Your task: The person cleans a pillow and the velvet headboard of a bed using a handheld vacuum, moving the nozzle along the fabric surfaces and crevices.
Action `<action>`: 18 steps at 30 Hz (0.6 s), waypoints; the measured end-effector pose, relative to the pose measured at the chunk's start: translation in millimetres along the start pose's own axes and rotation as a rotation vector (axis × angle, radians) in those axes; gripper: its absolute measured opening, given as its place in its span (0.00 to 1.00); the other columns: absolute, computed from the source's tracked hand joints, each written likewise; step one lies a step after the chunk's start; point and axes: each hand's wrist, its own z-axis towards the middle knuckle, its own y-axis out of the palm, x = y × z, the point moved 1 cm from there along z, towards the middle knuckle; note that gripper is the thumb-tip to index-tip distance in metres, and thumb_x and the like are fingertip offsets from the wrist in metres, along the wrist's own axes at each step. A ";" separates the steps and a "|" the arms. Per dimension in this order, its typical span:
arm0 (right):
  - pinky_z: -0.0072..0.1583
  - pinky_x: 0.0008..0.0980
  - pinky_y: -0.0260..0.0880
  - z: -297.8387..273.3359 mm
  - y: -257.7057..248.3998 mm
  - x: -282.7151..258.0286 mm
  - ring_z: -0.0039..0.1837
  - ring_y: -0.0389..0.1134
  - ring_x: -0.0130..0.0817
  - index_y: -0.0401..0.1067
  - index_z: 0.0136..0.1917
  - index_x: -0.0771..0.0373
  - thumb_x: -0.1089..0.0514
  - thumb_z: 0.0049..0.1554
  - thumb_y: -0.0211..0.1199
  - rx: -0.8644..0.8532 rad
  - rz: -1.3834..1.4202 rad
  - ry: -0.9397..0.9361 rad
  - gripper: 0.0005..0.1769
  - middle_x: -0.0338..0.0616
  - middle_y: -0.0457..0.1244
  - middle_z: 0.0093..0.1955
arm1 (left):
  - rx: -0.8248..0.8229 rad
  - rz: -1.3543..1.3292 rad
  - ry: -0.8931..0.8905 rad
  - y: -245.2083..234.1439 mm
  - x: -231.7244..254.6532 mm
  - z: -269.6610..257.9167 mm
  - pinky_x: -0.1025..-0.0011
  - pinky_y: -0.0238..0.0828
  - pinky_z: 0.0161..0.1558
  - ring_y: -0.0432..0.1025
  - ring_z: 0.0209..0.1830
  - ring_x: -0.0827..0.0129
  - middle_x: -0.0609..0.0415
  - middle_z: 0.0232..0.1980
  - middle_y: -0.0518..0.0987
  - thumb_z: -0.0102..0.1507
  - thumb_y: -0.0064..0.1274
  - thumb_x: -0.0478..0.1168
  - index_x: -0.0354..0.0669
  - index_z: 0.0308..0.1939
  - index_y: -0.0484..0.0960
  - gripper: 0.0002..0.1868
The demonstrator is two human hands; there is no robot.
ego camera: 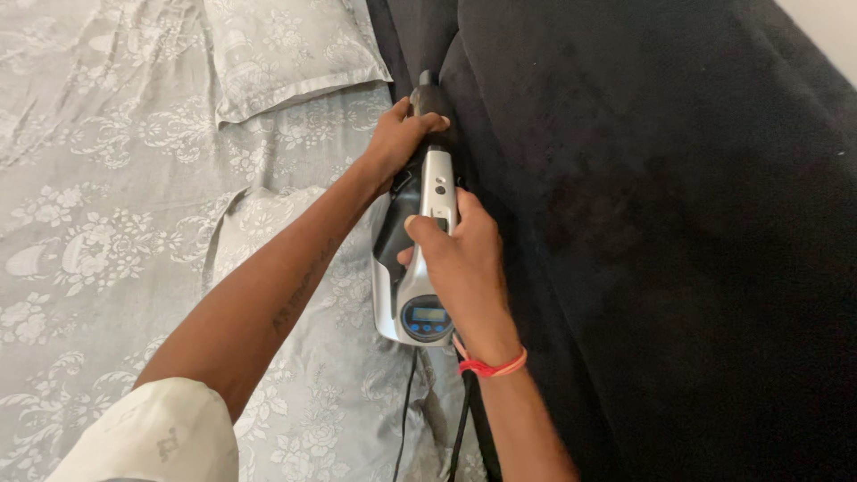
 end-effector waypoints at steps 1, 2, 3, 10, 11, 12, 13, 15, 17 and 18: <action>0.35 0.30 0.72 0.5 1.6 2.6 0.34 0.73 0.28 0.71 0.57 0.68 0.59 0.49 0.62 0.004 -0.015 0.022 0.22 0.42 0.68 0.36 | -0.004 0.009 -0.025 -2.6 -1.2 0.1 0.66 0.80 0.38 0.80 0.36 0.61 0.43 0.43 0.82 0.53 0.59 0.46 0.33 0.58 0.74 0.32; 0.35 0.30 0.72 0.9 3.0 4.9 0.34 0.73 0.28 0.71 0.57 0.68 0.59 0.49 0.62 0.009 -0.030 0.045 0.22 0.42 0.68 0.37 | -0.008 0.018 -0.050 -4.4 -2.8 -0.8 0.65 0.81 0.37 0.81 0.35 0.61 0.43 0.43 0.82 0.53 0.59 0.46 0.32 0.59 0.72 0.33; 0.35 0.30 0.72 1.5 4.5 7.1 0.34 0.73 0.28 0.71 0.57 0.68 0.59 0.49 0.62 0.005 -0.040 0.033 0.22 0.43 0.68 0.37 | -0.010 0.027 -0.055 -5.7 -4.5 -2.2 0.65 0.80 0.37 0.80 0.35 0.60 0.42 0.44 0.82 0.53 0.59 0.46 0.31 0.59 0.73 0.33; 0.35 0.30 0.72 0.9 9.5 21.5 0.33 0.73 0.29 0.71 0.57 0.68 0.59 0.49 0.62 0.005 -0.030 0.010 0.23 0.43 0.68 0.37 | 0.003 0.060 -0.108 -7.2 -18.4 -7.5 0.67 0.80 0.40 0.81 0.38 0.60 0.39 0.50 0.82 0.53 0.59 0.47 0.31 0.70 0.64 0.44; 0.35 0.30 0.72 0.5 9.7 23.9 0.33 0.73 0.29 0.70 0.58 0.67 0.59 0.49 0.62 0.007 -0.022 0.016 0.23 0.43 0.68 0.37 | -0.001 0.075 -0.116 -7.3 -21.8 -7.6 0.68 0.80 0.40 0.81 0.38 0.60 0.38 0.50 0.82 0.53 0.59 0.48 0.31 0.70 0.65 0.44; 0.35 0.30 0.72 1.3 10.2 26.1 0.33 0.73 0.29 0.71 0.57 0.68 0.59 0.49 0.62 0.004 -0.041 0.015 0.22 0.43 0.68 0.37 | -0.007 0.068 -0.113 -8.0 -25.4 -7.3 0.67 0.80 0.40 0.81 0.39 0.60 0.38 0.50 0.82 0.53 0.59 0.48 0.30 0.70 0.66 0.44; 0.35 0.30 0.72 1.5 10.8 28.3 0.34 0.74 0.29 0.71 0.56 0.68 0.59 0.49 0.62 -0.001 -0.062 0.015 0.21 0.43 0.69 0.37 | -0.012 0.060 -0.112 -9.2 -30.0 -8.3 0.67 0.80 0.41 0.81 0.39 0.60 0.38 0.50 0.82 0.53 0.59 0.48 0.29 0.70 0.66 0.43; 0.35 0.30 0.72 0.9 11.6 32.5 0.34 0.75 0.29 0.71 0.55 0.69 0.58 0.50 0.63 -0.004 -0.100 0.026 0.20 0.43 0.69 0.36 | -0.015 0.030 -0.121 -9.2 -38.6 -10.2 0.67 0.79 0.41 0.81 0.39 0.60 0.39 0.50 0.82 0.54 0.59 0.47 0.30 0.70 0.65 0.43; 0.36 0.30 0.72 0.1 13.2 36.4 0.34 0.75 0.29 0.72 0.55 0.68 0.58 0.50 0.63 -0.006 -0.134 0.047 0.20 0.43 0.70 0.36 | -0.007 -0.012 -0.141 -8.9 -45.2 -12.7 0.67 0.79 0.42 0.81 0.40 0.60 0.40 0.50 0.82 0.54 0.60 0.46 0.32 0.70 0.60 0.45; 0.36 0.30 0.72 0.4 14.7 38.6 0.34 0.75 0.30 0.72 0.55 0.68 0.58 0.50 0.63 -0.008 -0.126 0.053 0.20 0.43 0.70 0.36 | -0.022 -0.022 -0.144 -10.2 -47.6 -14.3 0.66 0.79 0.41 0.80 0.38 0.60 0.41 0.48 0.82 0.53 0.59 0.46 0.33 0.68 0.64 0.42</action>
